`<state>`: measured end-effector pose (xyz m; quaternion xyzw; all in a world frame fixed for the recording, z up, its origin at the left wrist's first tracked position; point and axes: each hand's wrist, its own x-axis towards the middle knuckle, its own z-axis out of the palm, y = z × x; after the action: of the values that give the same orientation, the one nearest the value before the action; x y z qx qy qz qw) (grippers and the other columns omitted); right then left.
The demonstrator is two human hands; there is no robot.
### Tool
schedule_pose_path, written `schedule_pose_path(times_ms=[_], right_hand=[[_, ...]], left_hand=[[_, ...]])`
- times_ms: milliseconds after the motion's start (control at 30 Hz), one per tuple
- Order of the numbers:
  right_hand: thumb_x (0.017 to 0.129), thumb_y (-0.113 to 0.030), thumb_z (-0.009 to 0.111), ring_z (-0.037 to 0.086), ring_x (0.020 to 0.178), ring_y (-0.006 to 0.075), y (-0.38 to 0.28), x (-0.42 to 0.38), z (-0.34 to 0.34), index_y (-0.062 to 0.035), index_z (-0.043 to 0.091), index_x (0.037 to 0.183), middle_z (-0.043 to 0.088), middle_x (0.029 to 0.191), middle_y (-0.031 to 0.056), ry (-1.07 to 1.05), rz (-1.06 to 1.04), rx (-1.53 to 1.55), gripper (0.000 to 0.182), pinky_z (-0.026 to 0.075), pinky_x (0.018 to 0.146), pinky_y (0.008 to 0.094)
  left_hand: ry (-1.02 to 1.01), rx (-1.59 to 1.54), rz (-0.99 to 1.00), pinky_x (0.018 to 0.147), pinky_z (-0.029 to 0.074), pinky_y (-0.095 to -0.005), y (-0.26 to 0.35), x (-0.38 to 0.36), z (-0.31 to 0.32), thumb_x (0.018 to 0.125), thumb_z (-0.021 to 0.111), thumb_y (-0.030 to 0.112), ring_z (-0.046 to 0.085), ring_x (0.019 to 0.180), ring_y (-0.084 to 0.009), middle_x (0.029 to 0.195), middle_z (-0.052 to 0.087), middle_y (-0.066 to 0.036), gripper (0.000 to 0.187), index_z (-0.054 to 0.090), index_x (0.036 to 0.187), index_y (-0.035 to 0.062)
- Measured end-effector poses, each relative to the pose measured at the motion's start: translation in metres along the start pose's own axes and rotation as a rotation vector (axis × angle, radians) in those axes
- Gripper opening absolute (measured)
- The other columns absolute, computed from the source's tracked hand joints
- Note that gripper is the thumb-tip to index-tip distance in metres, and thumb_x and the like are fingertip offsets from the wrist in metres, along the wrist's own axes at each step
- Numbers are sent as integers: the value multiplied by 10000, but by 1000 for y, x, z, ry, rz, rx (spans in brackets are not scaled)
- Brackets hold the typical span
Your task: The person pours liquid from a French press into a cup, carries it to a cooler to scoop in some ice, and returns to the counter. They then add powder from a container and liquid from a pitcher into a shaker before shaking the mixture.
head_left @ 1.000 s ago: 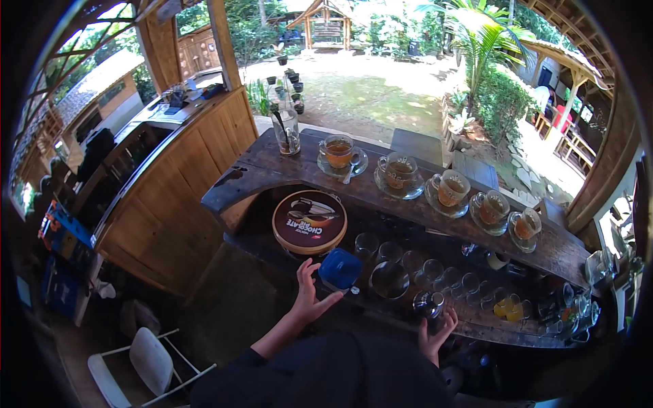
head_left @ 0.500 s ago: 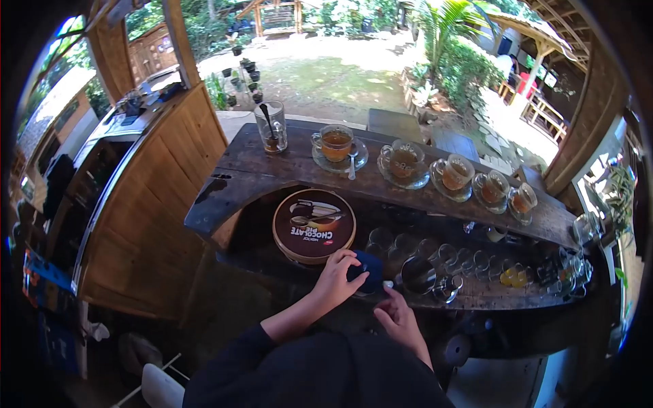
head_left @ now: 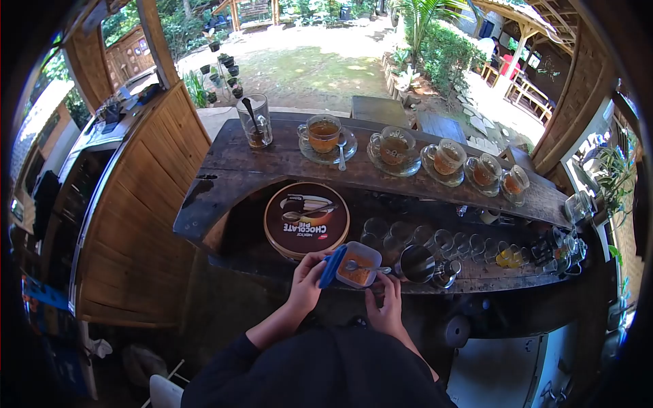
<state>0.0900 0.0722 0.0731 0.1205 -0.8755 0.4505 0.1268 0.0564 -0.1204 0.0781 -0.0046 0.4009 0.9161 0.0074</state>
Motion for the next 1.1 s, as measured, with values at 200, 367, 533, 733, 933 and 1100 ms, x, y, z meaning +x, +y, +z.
schedule_pose_path(times_ms=[200, 367, 533, 733, 933, 1100], right_hand=[[760, -79, 678, 387, 1221, 350, 1, 1, 2, 0, 324, 1322, 350, 1302, 230, -47, 13, 31, 670, 411, 935, 380], [778, -124, 662, 262, 1321, 355, 3, 4, 4, 12, 232, 1384, 227, 1409, 244, -89, 55, 153, 756, 336, 1014, 400], [789, -95, 643, 308, 1305, 321, 1, 10, 4, 9, 277, 1377, 268, 1408, 227, -57, -152, 17, 700, 339, 1010, 394], [786, 13, 625, 519, 1109, 331, 2, 28, 14, -18, 465, 1137, 533, 1171, 196, -24, -336, 105, 387, 313, 1020, 444], [832, -12, 600, 571, 929, 241, -10, 41, 22, -12, 507, 1102, 589, 983, 146, 13, 25, 405, 286, 421, 846, 339], [860, -44, 573, 558, 878, 246, -17, 56, 15, -29, 594, 1031, 589, 903, 119, -64, -308, -59, 173, 441, 770, 350]], left_hand=[[87, -284, -155, 879, 458, -290, -5, -26, -21, 940, 436, 207, 587, 988, -152, 1084, 593, -70, 240, 523, 1102, 52], [192, -350, -285, 875, 477, -317, -8, -34, -19, 944, 416, 229, 586, 1022, -175, 1118, 596, -68, 294, 515, 1169, 67], [156, -315, -259, 885, 469, -325, -19, -33, -23, 951, 403, 256, 590, 1009, -167, 1118, 607, -52, 305, 529, 1169, 83], [143, -399, -256, 885, 467, -329, -24, -37, -24, 958, 390, 257, 581, 1027, -169, 1148, 595, -49, 315, 516, 1194, 91], [226, -380, -272, 889, 468, -333, -21, -38, -20, 956, 391, 264, 579, 1034, -177, 1161, 589, -55, 334, 497, 1216, 83], [198, -382, -271, 893, 467, -337, -20, -35, -24, 953, 396, 265, 578, 1036, -182, 1157, 589, -66, 337, 495, 1220, 84]])
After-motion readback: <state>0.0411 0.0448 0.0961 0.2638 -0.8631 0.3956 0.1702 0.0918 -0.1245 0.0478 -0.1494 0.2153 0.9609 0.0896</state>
